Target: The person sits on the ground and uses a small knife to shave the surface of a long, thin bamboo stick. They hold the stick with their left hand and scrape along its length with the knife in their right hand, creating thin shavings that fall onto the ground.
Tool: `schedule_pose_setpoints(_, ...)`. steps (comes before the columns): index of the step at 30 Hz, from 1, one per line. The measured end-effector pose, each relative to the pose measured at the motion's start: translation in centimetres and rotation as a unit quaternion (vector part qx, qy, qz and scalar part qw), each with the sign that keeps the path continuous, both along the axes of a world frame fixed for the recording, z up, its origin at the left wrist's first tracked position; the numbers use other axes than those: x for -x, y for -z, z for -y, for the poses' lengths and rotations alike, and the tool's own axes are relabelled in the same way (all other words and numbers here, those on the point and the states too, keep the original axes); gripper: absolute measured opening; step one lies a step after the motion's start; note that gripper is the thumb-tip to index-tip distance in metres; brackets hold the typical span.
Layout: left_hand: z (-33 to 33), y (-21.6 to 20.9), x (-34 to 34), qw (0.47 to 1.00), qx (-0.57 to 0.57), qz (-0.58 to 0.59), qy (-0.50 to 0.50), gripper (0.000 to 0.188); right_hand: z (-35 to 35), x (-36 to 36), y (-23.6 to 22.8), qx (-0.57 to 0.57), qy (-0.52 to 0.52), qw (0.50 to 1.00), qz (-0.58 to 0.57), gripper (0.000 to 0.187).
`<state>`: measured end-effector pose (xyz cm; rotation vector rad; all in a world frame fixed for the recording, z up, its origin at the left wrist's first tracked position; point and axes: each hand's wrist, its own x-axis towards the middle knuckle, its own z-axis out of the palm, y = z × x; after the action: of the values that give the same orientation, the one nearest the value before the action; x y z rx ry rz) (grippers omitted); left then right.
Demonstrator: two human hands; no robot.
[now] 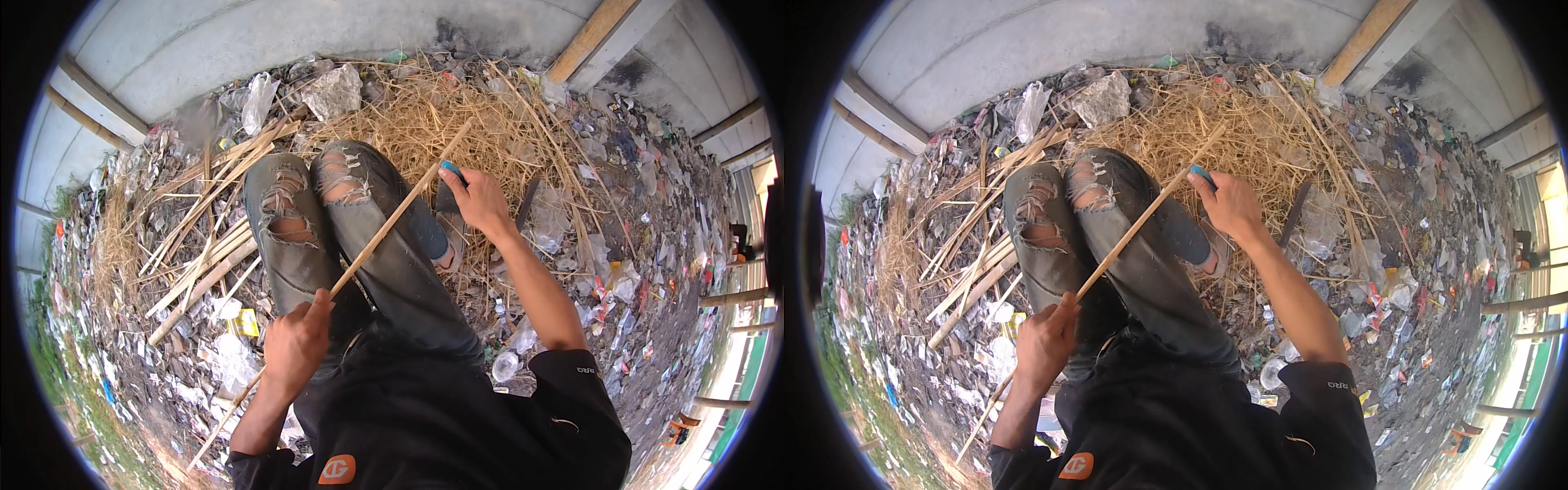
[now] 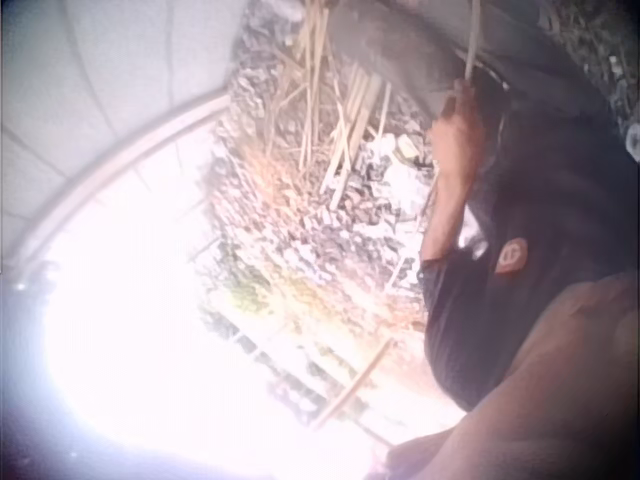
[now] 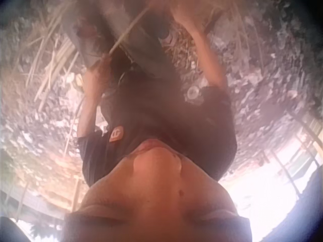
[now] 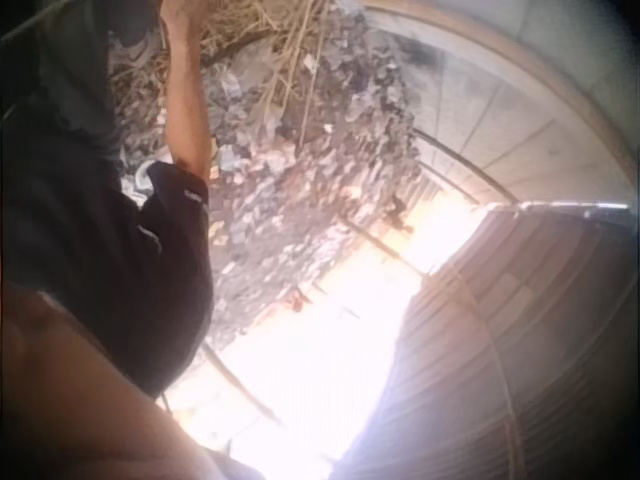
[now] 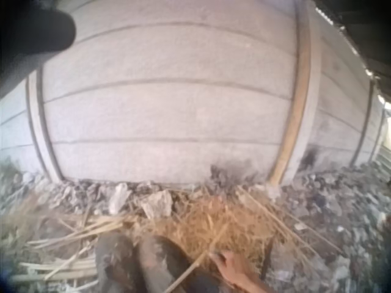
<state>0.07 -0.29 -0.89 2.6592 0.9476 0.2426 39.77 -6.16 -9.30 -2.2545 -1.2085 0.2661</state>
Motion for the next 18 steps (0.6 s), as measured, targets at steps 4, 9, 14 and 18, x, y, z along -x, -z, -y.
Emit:
schedule_pose_setpoints(4,0.0,-0.5,2.3,1.0,0.009,0.003,0.011,0.023,-0.3,-4.8,0.0,0.04,0.062,0.996,0.043,0.066)
schedule_pose_setpoints(9,-0.5,-0.5,3.0,0.999,0.041,-0.002,0.004,0.025,-1.4,-4.5,0.0,0.007,0.064,0.996,0.068,0.064)
schedule_pose_setpoints(14,-1.3,-0.4,2.8,0.995,0.092,0.042,-0.001,0.021,-1.1,-4.8,-0.1,0.012,0.056,0.993,0.099,0.06)
schedule_pose_setpoints(18,-2.0,-0.6,2.7,0.986,0.155,0.067,-0.009,0.019,-0.6,-4.8,-1.1,0.025,0.048,0.991,0.126,0.058)
